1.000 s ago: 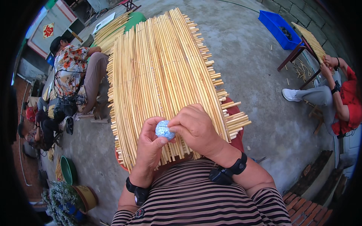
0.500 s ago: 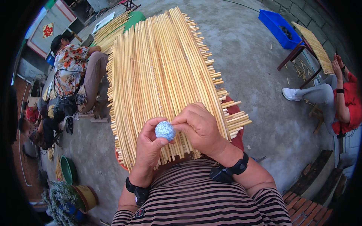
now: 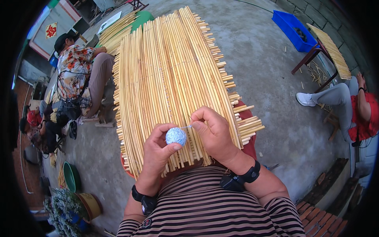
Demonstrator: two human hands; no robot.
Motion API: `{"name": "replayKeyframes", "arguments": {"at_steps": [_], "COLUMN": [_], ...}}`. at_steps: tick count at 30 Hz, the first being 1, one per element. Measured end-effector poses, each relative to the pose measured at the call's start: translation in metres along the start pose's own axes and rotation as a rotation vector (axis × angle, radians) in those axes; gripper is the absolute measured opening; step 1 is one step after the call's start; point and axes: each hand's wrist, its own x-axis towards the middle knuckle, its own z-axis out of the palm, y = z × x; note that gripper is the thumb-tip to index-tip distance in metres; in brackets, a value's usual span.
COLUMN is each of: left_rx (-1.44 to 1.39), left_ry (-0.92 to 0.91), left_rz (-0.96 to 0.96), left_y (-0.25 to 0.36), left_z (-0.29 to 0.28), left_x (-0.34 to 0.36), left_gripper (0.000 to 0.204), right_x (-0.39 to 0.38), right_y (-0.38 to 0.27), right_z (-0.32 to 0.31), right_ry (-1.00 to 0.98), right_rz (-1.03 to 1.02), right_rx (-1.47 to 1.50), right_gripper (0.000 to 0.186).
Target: The person weaves wooden rods together using string to create a mat, first using scissors to trim excess string and then continuing the weaving by hand with a ball of white string.
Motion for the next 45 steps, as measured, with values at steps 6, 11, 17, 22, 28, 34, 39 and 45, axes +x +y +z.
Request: {"name": "replayKeyframes", "arguments": {"at_steps": [6, 11, 17, 22, 28, 34, 39, 45], "left_rx": [-0.540, -0.872, -0.956, -0.847, -0.902, -1.071, -1.109, -1.181], "left_ry": [-0.042, -0.161, -0.178, 0.280, 0.193, 0.138, 0.501, 0.628], "left_rz": [-0.081, -0.133, 0.095, 0.179, 0.253, 0.379, 0.282, 0.357], "left_y": [0.013, -0.002, 0.012, -0.005, -0.024, -0.028, -0.057, -0.088], "left_z": [0.011, -0.020, -0.096, -0.136, -0.195, -0.207, -0.219, -0.219], "left_x": [-0.002, -0.008, -0.048, -0.092, -0.126, -0.138, -0.143, -0.137], "left_gripper": [0.048, 0.040, 0.038, 0.039, 0.038, 0.044, 0.042, 0.041], "right_x": [-0.001, 0.007, 0.006, 0.013, 0.011, 0.013, 0.011, 0.010], "right_y": [0.000, 0.005, -0.002, 0.006, 0.001, 0.005, 0.004, 0.005], "right_z": [-0.002, 0.006, -0.012, 0.010, 0.029, 0.030, 0.031, 0.030], "right_ry": [-0.012, -0.039, -0.136, -0.212, -0.208, 0.045, -0.027, -0.057], "right_rz": [0.008, -0.123, 0.108, 0.138, 0.185, 0.308, 0.246, 0.223], "right_rx": [0.193, 0.420, 0.999, 0.953, 0.893, 0.936, 0.846, 0.810], "right_gripper": [0.015, 0.014, 0.018, 0.019, 0.019, 0.013, 0.014, 0.016]}}
